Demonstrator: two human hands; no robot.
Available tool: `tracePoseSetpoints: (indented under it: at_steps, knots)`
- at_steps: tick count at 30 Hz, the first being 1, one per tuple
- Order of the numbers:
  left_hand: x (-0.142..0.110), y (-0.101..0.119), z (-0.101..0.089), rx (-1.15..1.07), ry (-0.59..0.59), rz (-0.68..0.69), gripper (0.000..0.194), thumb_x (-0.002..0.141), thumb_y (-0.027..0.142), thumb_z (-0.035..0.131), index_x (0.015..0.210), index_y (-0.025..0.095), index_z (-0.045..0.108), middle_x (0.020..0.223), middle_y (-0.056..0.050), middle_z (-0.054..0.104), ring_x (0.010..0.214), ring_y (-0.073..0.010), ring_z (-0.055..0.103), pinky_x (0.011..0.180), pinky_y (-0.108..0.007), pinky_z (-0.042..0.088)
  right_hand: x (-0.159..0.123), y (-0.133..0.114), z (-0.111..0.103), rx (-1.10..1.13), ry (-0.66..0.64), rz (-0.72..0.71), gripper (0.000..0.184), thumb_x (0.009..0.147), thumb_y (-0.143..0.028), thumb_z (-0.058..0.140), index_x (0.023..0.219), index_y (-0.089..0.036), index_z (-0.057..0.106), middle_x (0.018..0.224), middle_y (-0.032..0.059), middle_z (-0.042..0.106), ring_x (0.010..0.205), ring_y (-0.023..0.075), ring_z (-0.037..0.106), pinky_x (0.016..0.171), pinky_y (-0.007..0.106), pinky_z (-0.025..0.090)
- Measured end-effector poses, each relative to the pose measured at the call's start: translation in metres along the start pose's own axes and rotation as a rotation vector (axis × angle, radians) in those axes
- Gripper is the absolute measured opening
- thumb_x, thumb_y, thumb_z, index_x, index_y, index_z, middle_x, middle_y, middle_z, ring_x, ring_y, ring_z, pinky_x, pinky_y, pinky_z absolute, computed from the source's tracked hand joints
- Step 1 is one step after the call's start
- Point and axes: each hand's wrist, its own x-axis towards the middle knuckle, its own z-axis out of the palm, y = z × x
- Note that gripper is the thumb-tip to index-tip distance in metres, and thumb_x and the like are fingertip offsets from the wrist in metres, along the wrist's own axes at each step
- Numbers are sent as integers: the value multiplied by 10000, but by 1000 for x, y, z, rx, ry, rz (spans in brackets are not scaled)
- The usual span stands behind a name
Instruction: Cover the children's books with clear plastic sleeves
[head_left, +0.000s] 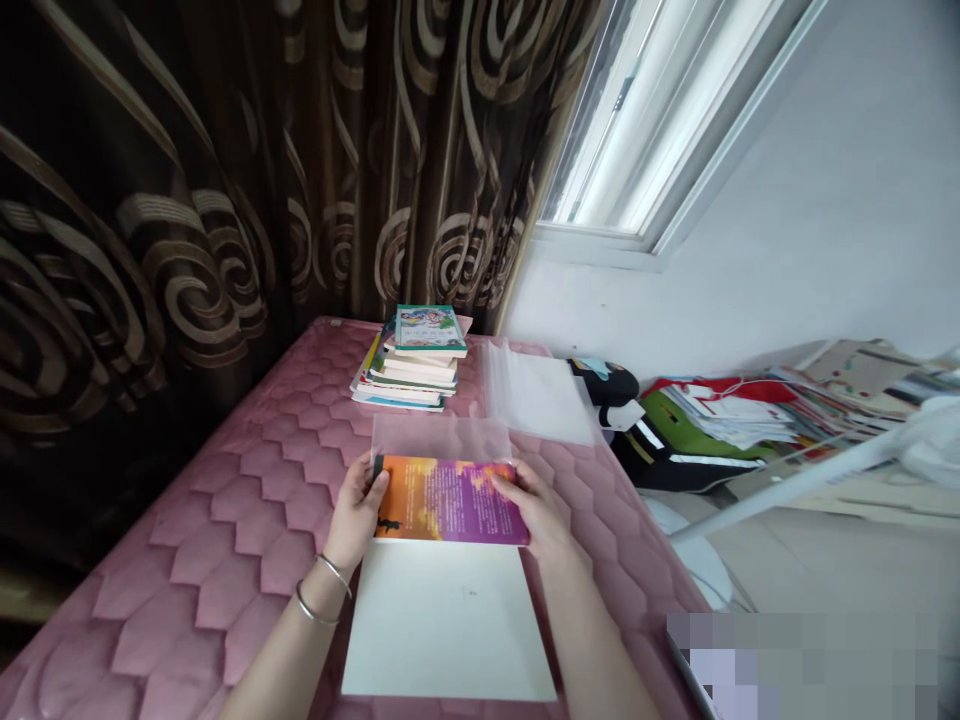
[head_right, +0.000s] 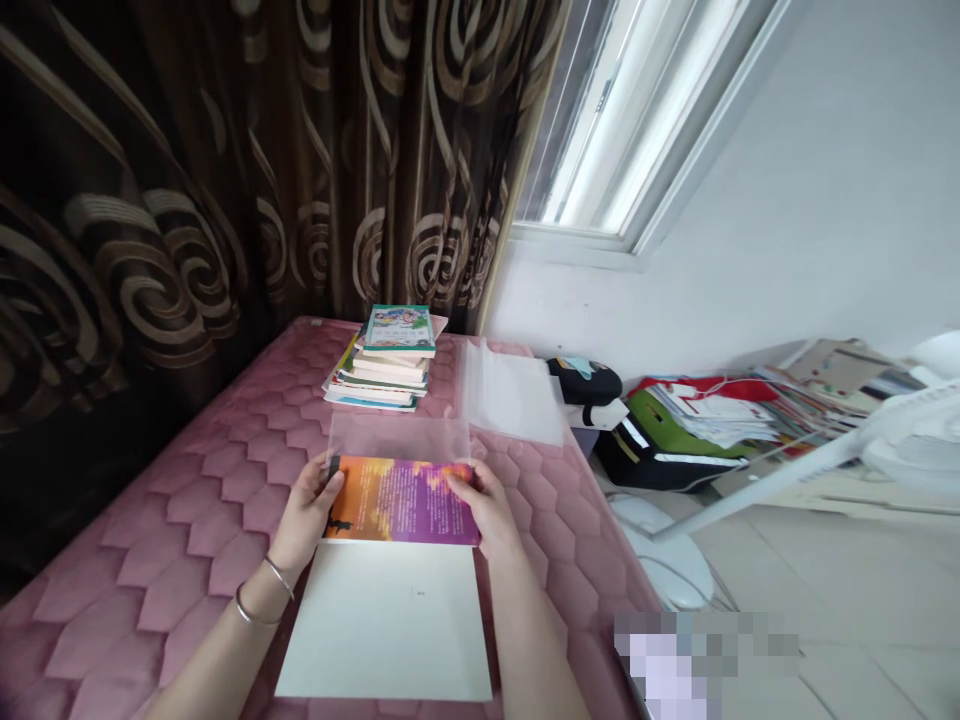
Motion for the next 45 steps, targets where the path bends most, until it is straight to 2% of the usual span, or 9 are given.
tracePoseSetpoints:
  at_steps: [13, 18, 26, 34, 40, 45]
  knots:
    - [1, -7, -4, -1, -22, 20, 563, 772, 462, 654, 1244, 195, 502, 1245, -112, 613, 1160, -243, 571, 1023, -390, 421, 0, 0, -6, -3, -88, 63, 539, 517, -349, 853, 988, -257, 605, 777, -16, 704, 671, 216, 654, 612, 325, 497]
    - [1, -8, -4, 20, -11, 8, 591, 769, 492, 651, 1251, 189, 492, 1250, -117, 608, 1167, -232, 567, 1021, -364, 422, 0, 1, -5, -20, -47, 40, 519, 524, -344, 855, 976, -247, 621, 812, -9, 709, 720, 217, 654, 629, 316, 497]
    - [0, -4, -1, 11, -13, -8, 578, 756, 498, 659, 1224, 193, 511, 1173, -100, 657, 1123, -239, 600, 987, -374, 459, 0, 0, -5, -32, -63, 65, 515, 505, -326, 860, 948, -255, 607, 779, -31, 701, 690, 203, 647, 621, 307, 488]
    - [-2, -1, 0, -8, -5, -5, 526, 759, 493, 654, 1182, 203, 537, 1199, -88, 648, 1131, -230, 591, 985, -358, 455, 2, 5, -3, -44, -34, 45, 532, 490, -315, 858, 951, -248, 602, 760, -27, 700, 674, 205, 644, 605, 307, 488]
    - [-1, -3, -1, -9, 5, -18, 541, 747, 484, 661, 1201, 213, 549, 1177, -81, 660, 1116, -233, 597, 985, -365, 449, 2, 4, -6, -20, -99, 55, 598, 488, -289, 852, 1030, -260, 602, 744, -34, 702, 675, 208, 655, 636, 318, 490]
    - [-1, -5, -2, -11, 15, -22, 554, 756, 484, 659, 1218, 206, 531, 1268, -93, 606, 1195, -239, 544, 1043, -379, 401, 3, 5, -7, -11, -84, 59, 562, 540, -324, 845, 1047, -252, 614, 803, -16, 718, 703, 210, 662, 632, 313, 498]
